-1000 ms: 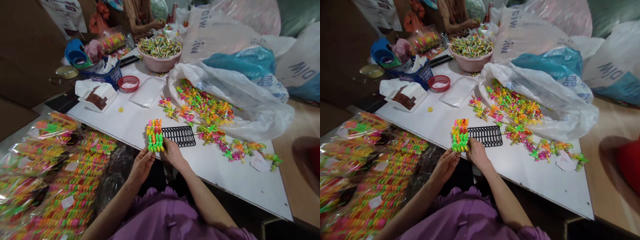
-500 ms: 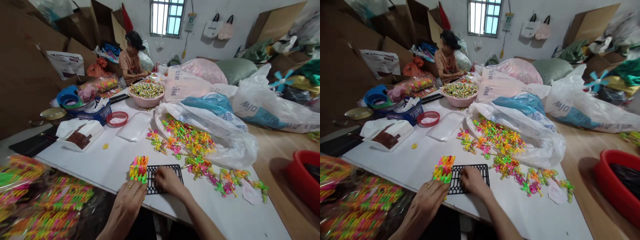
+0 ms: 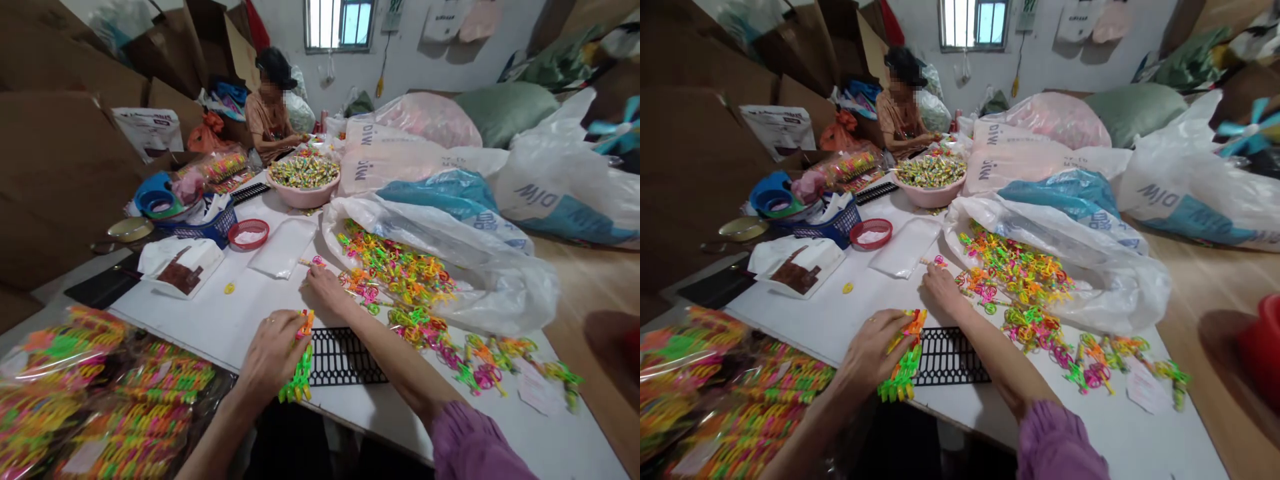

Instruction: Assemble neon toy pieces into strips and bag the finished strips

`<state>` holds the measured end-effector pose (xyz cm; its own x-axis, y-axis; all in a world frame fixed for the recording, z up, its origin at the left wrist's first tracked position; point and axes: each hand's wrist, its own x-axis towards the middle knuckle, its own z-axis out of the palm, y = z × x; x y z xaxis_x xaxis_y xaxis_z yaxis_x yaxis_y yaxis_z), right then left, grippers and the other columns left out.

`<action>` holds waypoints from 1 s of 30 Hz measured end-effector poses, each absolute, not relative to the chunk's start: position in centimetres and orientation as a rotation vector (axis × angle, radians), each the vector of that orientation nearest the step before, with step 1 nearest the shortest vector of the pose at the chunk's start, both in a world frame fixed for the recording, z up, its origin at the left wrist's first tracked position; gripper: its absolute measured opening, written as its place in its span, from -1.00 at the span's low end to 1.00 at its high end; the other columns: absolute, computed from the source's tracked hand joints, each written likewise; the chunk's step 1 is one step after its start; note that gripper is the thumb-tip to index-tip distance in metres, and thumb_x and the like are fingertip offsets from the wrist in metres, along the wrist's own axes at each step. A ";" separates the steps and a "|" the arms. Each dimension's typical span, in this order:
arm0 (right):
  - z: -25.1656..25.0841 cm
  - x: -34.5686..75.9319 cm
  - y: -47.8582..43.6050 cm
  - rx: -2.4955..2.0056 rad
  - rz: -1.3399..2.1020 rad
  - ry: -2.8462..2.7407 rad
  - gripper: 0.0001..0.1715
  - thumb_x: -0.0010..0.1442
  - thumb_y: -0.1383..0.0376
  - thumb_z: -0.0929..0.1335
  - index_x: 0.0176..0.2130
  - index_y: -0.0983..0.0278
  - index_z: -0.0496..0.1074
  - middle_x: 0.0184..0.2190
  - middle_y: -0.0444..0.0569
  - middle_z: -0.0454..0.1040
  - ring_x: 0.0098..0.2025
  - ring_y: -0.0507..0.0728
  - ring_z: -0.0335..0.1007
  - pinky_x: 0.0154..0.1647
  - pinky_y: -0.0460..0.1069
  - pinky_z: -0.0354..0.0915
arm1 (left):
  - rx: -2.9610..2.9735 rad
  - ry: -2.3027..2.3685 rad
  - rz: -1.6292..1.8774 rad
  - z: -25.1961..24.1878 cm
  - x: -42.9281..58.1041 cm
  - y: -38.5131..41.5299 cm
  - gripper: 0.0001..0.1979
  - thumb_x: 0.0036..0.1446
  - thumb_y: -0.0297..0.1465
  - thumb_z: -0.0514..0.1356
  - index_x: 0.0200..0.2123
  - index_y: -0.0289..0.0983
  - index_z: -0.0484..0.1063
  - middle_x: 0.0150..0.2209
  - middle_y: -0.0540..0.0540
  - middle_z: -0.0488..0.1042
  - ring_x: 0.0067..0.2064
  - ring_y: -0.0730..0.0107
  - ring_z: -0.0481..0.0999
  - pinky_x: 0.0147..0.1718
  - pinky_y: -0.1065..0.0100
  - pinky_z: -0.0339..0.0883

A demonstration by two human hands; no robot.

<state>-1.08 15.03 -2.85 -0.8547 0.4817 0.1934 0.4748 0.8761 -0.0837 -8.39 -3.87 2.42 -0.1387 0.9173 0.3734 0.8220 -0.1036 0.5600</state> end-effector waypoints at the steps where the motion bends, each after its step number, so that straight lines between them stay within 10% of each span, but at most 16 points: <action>1: -2.9 0.1 14.4 -0.661 0.036 -2.874 -0.83 0.20 0.42 0.23 -0.21 0.31 0.37 -0.16 0.07 0.34 -0.09 0.16 0.23 -0.13 0.01 0.20 | 1.979 1.926 0.997 2.2 -8.6 -3.1 -0.77 0.10 -0.33 0.14 -0.15 -0.14 0.45 -0.23 -0.13 0.46 -0.13 0.18 0.37 -0.10 0.23 0.15; 24: -2.9 6.1 11.0 -0.462 0.011 -2.943 -0.82 0.24 0.39 0.22 -0.19 0.29 0.38 -0.18 0.03 0.37 -0.11 0.15 0.22 -0.05 0.04 0.11 | 2.181 1.972 0.761 -0.4 -8.2 -4.1 -0.83 0.19 -0.38 0.04 -0.26 -0.18 0.44 -0.31 -0.08 0.44 -0.22 0.27 0.36 -0.14 0.28 0.14; 30: -3.4 7.9 8.9 -1.189 0.190 -2.722 -0.77 0.25 0.21 0.23 -0.20 0.27 0.38 -0.24 0.04 0.42 -0.15 0.14 0.30 -0.13 0.00 0.17 | 2.270 2.006 0.742 -0.4 -7.9 -4.0 -0.81 0.21 -0.41 0.01 -0.23 -0.21 0.42 -0.30 -0.08 0.42 -0.18 0.28 0.35 -0.14 0.27 0.19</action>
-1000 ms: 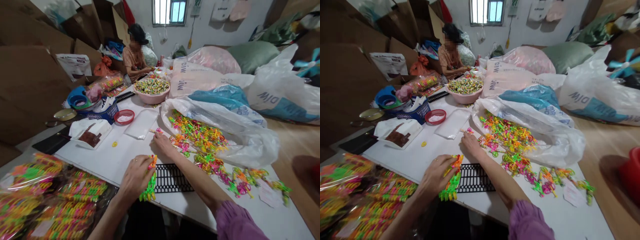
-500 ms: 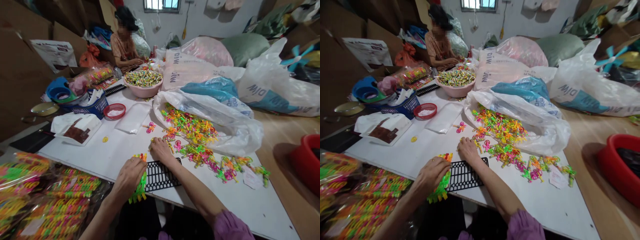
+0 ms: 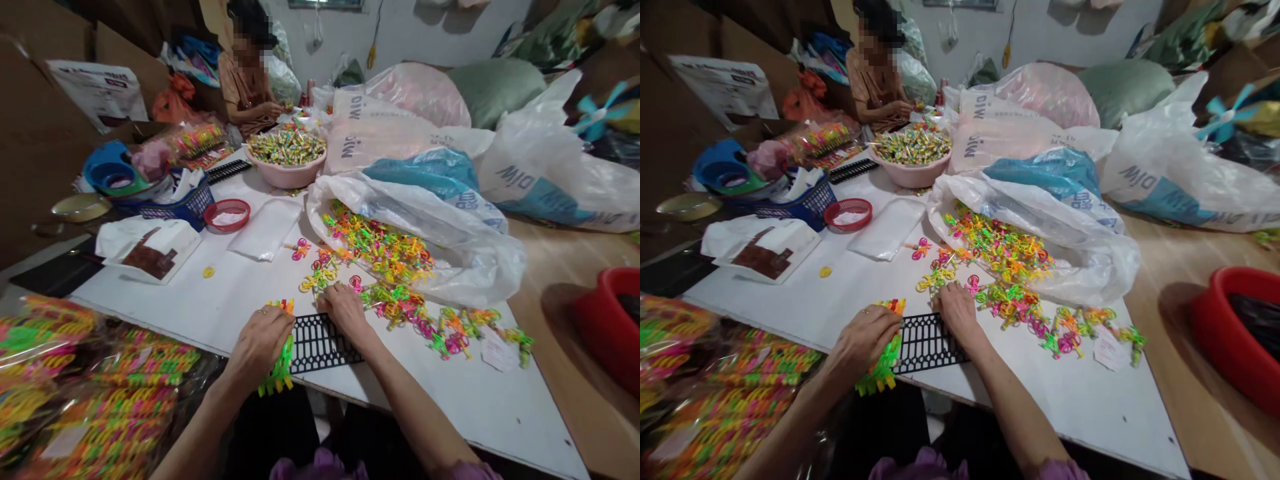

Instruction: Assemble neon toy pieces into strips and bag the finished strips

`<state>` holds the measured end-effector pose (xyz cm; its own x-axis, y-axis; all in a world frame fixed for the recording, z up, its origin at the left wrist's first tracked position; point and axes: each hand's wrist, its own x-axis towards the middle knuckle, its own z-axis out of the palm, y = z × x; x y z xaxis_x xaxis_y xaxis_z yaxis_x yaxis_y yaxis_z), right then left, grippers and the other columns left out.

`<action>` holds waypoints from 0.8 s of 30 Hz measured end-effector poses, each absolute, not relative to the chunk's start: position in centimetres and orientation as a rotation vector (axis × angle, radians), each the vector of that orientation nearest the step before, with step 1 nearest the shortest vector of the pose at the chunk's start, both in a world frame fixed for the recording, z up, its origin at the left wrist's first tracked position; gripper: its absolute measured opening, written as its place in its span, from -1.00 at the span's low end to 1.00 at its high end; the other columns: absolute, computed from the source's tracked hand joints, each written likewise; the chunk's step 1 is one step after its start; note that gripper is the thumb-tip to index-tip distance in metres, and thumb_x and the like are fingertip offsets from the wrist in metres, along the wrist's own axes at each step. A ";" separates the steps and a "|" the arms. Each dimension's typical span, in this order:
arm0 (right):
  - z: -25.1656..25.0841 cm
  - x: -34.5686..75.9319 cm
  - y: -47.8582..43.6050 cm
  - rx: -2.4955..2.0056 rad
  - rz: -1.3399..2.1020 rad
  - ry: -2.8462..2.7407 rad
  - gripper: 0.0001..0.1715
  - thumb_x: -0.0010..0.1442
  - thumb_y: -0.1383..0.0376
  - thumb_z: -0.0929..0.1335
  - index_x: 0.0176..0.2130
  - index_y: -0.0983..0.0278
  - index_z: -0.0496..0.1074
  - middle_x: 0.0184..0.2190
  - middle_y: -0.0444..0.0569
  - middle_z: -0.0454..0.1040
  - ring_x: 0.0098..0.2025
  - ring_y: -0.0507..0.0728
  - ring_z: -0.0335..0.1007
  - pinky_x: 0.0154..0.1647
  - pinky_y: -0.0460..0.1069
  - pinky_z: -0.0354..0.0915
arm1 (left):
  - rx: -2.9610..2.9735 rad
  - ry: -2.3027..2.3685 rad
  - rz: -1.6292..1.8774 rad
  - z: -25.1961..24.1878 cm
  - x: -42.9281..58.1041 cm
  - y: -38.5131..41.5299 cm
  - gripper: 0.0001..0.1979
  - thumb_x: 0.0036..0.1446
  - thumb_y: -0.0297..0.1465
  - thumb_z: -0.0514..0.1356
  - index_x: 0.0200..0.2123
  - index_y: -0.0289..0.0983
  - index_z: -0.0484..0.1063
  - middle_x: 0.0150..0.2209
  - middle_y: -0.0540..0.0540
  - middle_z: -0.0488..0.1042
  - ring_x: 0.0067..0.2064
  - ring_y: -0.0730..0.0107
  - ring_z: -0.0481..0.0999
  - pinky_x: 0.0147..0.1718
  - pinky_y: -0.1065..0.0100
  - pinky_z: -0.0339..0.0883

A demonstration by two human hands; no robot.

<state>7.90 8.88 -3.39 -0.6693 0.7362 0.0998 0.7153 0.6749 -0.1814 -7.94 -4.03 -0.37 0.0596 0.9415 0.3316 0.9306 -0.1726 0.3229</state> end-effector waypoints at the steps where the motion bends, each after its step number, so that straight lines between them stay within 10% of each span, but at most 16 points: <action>1: -3.2 7.4 8.6 -1.303 0.223 -2.690 -0.73 0.23 0.15 0.24 -0.24 0.29 0.39 -0.28 0.05 0.43 -0.18 0.15 0.32 -0.16 -0.01 0.19 | 2.281 2.010 0.737 -0.3 -7.9 -4.0 -0.81 0.21 -0.42 0.01 -0.24 -0.22 0.42 -0.30 -0.07 0.42 -0.19 0.29 0.35 -0.14 0.26 0.20; 14: -1.4 8.2 11.2 -1.368 1.157 -1.871 -0.75 0.05 0.18 0.28 -0.40 0.33 0.40 -0.62 -0.17 0.34 -0.55 0.00 0.24 -0.52 -0.13 0.11 | 2.332 2.026 0.691 0.3 -8.3 -3.0 -0.82 0.23 -0.40 0.01 -0.27 -0.24 0.40 -0.32 -0.05 0.42 -0.22 0.33 0.37 -0.18 0.28 0.24; 24: -0.8 8.4 8.7 -1.350 1.065 -2.043 -0.76 -0.03 0.18 0.37 -0.53 0.30 0.34 -0.62 -0.20 0.26 -0.55 -0.03 0.15 -0.53 -0.13 0.02 | 2.380 1.955 0.813 0.7 -8.7 -3.1 -0.82 0.21 -0.40 0.03 -0.16 -0.26 0.37 -0.19 -0.10 0.41 -0.11 0.33 0.37 -0.10 0.30 0.28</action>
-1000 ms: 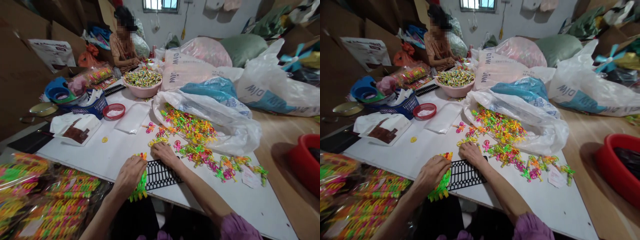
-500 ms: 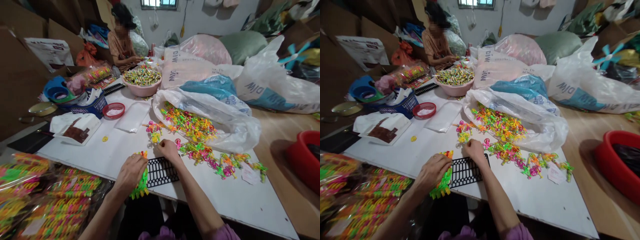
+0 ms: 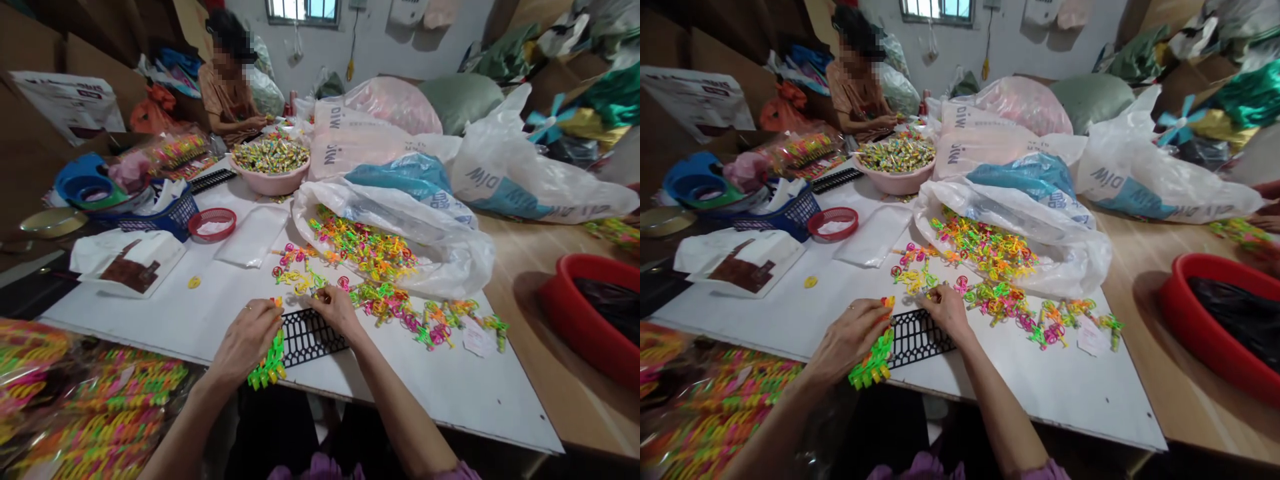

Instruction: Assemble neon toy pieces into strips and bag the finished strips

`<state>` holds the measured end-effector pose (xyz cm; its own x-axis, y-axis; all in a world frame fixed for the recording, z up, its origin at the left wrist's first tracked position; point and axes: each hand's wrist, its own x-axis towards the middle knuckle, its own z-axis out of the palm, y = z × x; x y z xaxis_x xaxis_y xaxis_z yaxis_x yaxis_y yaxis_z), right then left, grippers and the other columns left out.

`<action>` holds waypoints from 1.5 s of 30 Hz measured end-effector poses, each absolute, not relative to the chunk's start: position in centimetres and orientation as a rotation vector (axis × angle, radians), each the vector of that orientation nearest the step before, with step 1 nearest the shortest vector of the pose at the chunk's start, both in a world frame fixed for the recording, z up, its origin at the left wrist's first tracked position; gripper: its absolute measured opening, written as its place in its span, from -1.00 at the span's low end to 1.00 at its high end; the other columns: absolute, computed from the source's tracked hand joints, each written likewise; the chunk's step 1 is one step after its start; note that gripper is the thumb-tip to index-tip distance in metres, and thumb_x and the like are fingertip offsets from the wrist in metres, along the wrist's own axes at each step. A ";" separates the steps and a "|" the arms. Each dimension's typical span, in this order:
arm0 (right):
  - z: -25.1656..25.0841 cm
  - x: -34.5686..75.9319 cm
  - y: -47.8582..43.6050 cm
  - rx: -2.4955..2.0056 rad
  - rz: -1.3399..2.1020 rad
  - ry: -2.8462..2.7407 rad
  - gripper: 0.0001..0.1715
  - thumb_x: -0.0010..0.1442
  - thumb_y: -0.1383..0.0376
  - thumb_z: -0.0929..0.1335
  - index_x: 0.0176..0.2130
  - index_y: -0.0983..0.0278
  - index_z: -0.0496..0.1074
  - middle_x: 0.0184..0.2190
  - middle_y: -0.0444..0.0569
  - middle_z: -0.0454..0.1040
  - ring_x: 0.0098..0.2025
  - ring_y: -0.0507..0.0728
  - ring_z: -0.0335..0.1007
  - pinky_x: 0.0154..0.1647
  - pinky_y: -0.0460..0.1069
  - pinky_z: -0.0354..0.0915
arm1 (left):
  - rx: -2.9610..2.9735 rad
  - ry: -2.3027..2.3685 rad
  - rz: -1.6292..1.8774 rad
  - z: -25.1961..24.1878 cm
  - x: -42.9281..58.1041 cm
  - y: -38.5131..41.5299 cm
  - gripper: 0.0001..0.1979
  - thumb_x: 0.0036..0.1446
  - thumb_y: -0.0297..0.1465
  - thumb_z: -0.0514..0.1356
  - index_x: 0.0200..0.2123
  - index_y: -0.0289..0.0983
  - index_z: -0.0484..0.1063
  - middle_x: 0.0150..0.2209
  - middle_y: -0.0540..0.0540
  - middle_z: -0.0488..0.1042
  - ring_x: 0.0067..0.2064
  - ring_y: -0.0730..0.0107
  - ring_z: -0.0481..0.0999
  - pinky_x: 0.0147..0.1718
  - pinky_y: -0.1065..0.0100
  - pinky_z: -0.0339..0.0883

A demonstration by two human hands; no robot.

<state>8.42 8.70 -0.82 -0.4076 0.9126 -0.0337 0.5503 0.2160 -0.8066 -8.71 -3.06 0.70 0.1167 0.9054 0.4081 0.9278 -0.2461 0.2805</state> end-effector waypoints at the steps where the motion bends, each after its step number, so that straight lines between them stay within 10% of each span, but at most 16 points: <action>1: -0.9 8.4 8.4 -1.359 1.089 -2.032 -0.74 -0.03 0.16 0.37 -0.55 0.29 0.31 -0.64 -0.22 0.24 -0.57 -0.03 0.13 -0.55 -0.13 0.00 | -2.354 -1.897 -0.773 0.7 -8.7 -3.0 -0.82 0.22 -0.42 0.02 -0.17 -0.25 0.37 -0.20 -0.09 0.41 -0.11 0.35 0.37 -0.10 0.32 0.28; 13: -5.2 6.6 4.4 -1.142 1.340 -1.970 -0.88 0.06 0.32 0.28 -0.34 0.27 0.38 -0.47 -0.15 0.43 -0.44 0.02 0.33 -0.37 -0.11 0.20 | -2.394 -1.982 -0.856 1.0 -8.3 -2.7 -0.78 0.18 -0.48 0.03 -0.13 -0.26 0.38 -0.19 -0.08 0.45 -0.09 0.36 0.39 -0.07 0.32 0.26; 25: -3.9 5.3 4.8 -1.106 0.850 -2.618 -0.77 0.09 0.39 0.24 -0.18 0.29 0.28 -0.24 -0.01 0.31 -0.25 0.09 0.28 -0.23 -0.05 0.18 | -2.310 -2.178 -0.576 1.7 -7.2 -1.6 -0.63 0.02 -0.37 0.25 -0.08 -0.30 0.32 -0.19 -0.13 0.46 -0.11 0.20 0.41 -0.13 0.23 0.29; 45: -3.5 6.4 8.5 -0.869 1.038 -2.735 -0.88 0.11 0.30 0.29 -0.31 0.29 0.38 -0.40 -0.07 0.45 -0.37 0.04 0.35 -0.39 -0.12 0.16 | -2.238 -1.862 -0.981 -1.1 -7.2 -2.9 -0.80 0.19 -0.47 0.02 -0.14 -0.25 0.36 -0.26 -0.11 0.49 -0.20 0.32 0.46 -0.15 0.26 0.36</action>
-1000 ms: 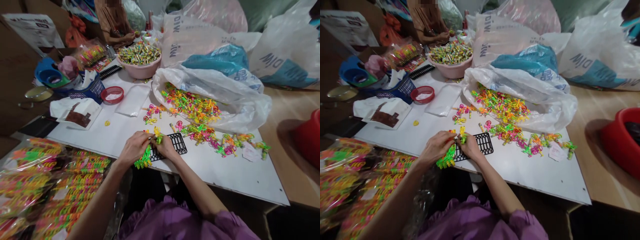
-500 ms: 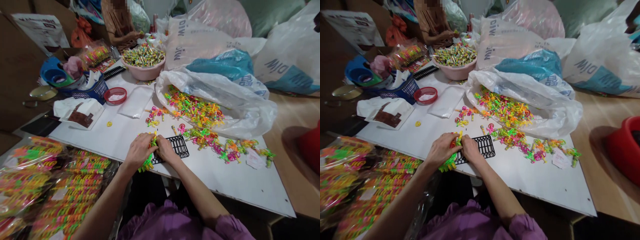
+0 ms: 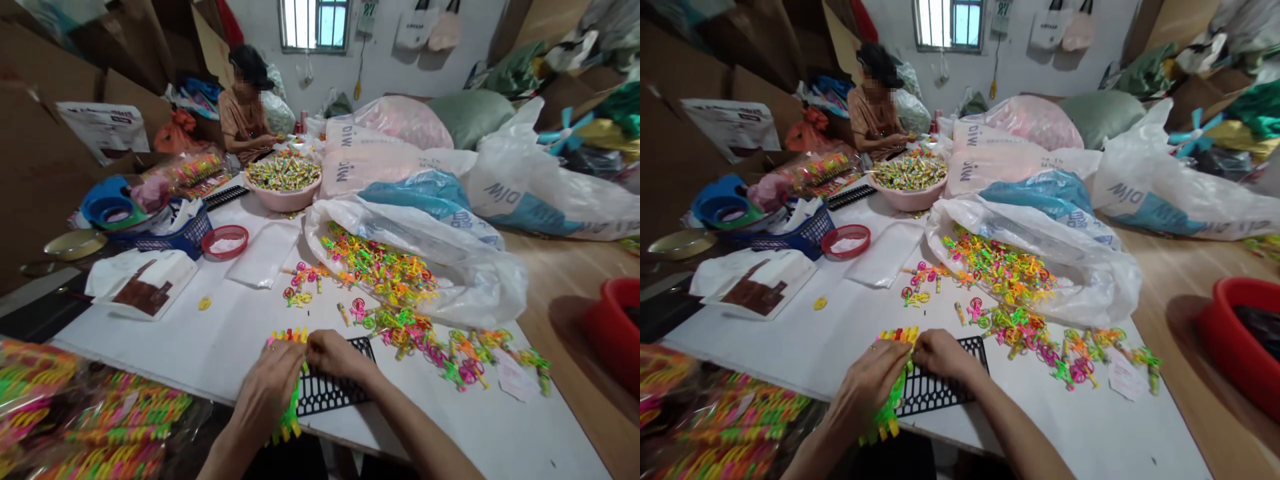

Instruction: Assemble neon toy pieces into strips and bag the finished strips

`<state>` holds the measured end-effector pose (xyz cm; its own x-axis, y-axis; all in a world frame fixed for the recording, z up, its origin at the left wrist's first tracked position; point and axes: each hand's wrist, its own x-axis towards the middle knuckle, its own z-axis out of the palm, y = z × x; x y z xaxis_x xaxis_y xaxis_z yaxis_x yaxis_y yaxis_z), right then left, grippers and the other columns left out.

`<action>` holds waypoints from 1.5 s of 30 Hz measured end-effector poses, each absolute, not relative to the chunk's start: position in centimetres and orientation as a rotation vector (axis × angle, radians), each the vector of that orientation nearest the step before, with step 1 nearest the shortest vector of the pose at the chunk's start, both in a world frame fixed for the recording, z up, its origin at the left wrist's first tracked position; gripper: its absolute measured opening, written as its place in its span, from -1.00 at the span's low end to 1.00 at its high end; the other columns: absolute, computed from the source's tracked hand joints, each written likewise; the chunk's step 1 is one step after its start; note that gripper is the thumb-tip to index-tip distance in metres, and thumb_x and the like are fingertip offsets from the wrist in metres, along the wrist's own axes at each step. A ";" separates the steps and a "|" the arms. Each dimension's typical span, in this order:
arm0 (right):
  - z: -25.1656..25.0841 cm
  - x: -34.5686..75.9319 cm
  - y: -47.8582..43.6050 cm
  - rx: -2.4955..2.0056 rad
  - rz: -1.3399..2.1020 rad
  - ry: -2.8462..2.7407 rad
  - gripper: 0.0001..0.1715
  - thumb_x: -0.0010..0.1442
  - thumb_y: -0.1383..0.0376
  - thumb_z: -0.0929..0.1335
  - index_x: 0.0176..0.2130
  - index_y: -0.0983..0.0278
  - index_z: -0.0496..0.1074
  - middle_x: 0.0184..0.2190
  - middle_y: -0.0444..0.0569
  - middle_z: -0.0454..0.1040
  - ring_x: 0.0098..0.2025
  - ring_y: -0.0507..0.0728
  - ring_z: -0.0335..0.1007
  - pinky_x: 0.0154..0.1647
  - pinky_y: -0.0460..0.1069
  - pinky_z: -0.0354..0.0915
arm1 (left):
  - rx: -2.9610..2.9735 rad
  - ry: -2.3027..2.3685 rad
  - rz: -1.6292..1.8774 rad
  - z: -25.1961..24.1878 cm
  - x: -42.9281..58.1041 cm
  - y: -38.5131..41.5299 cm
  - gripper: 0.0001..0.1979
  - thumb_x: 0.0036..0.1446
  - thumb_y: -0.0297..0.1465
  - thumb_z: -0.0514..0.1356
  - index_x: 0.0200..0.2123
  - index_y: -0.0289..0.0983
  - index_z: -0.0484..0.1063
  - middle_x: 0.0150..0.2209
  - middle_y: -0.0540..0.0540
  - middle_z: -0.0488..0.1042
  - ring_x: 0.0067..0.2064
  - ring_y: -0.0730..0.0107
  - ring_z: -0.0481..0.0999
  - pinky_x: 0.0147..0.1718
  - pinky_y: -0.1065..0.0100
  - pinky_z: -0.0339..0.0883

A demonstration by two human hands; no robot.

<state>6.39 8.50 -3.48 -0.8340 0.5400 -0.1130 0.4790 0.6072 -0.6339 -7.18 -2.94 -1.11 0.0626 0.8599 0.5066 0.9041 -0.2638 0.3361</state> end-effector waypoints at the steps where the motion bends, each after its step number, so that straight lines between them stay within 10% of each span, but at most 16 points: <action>1: -3.1 6.2 10.0 -0.909 1.030 -2.716 -0.87 0.11 0.28 0.30 -0.31 0.28 0.40 -0.41 -0.07 0.46 -0.37 0.05 0.36 -0.38 -0.12 0.17 | -2.251 -1.847 -0.972 -1.1 -7.2 -3.0 -0.79 0.18 -0.47 0.02 -0.13 -0.25 0.35 -0.26 -0.11 0.49 -0.20 0.31 0.47 -0.15 0.25 0.37; 9: -2.0 1.0 18.3 -1.642 0.573 -2.371 -0.74 0.08 0.36 0.29 -0.19 0.44 0.40 -0.21 0.31 0.45 -0.15 0.26 0.39 -0.21 0.05 0.22 | -2.269 -1.850 -0.898 -1.2 -7.5 -3.2 -0.75 0.17 -0.52 -0.01 -0.11 -0.24 0.34 -0.23 -0.11 0.48 -0.17 0.31 0.46 -0.13 0.24 0.38; 16: -1.2 5.3 14.4 -1.474 0.981 -2.304 -0.84 0.06 0.31 0.24 -0.42 0.32 0.38 -0.56 -0.08 0.43 -0.50 0.02 0.34 -0.48 -0.13 0.18 | -2.222 -2.005 -0.886 -0.3 -8.8 -2.0 -0.79 0.21 -0.48 -0.03 -0.19 -0.27 0.38 -0.28 -0.13 0.46 -0.18 0.29 0.43 -0.12 0.21 0.34; 24: -4.1 7.9 3.1 -0.948 1.685 -1.868 -0.83 -0.03 0.32 0.29 -0.34 0.31 0.32 -0.51 -0.18 0.33 -0.49 -0.02 0.20 -0.46 -0.14 0.16 | -2.177 -2.124 -0.894 0.5 -8.1 -1.9 -0.80 0.20 -0.46 -0.02 -0.22 -0.29 0.39 -0.25 -0.12 0.44 -0.12 0.28 0.40 -0.06 0.21 0.29; 45: -4.5 8.0 1.1 -0.773 1.133 -2.440 -0.88 0.12 0.41 0.19 -0.26 0.28 0.21 -0.31 -0.04 0.25 -0.25 0.08 0.20 -0.21 -0.05 0.18 | -2.351 -2.070 -0.602 2.0 -5.1 -7.2 -0.76 0.17 -0.35 0.10 -0.09 -0.25 0.37 -0.18 -0.10 0.46 -0.12 0.25 0.39 -0.15 0.22 0.21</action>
<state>8.03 1.14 -4.48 -0.7939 0.6033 0.0754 0.3316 0.5336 -0.7780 -5.10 -7.24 2.01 0.0869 0.9651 0.2468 0.9470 -0.1569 0.2802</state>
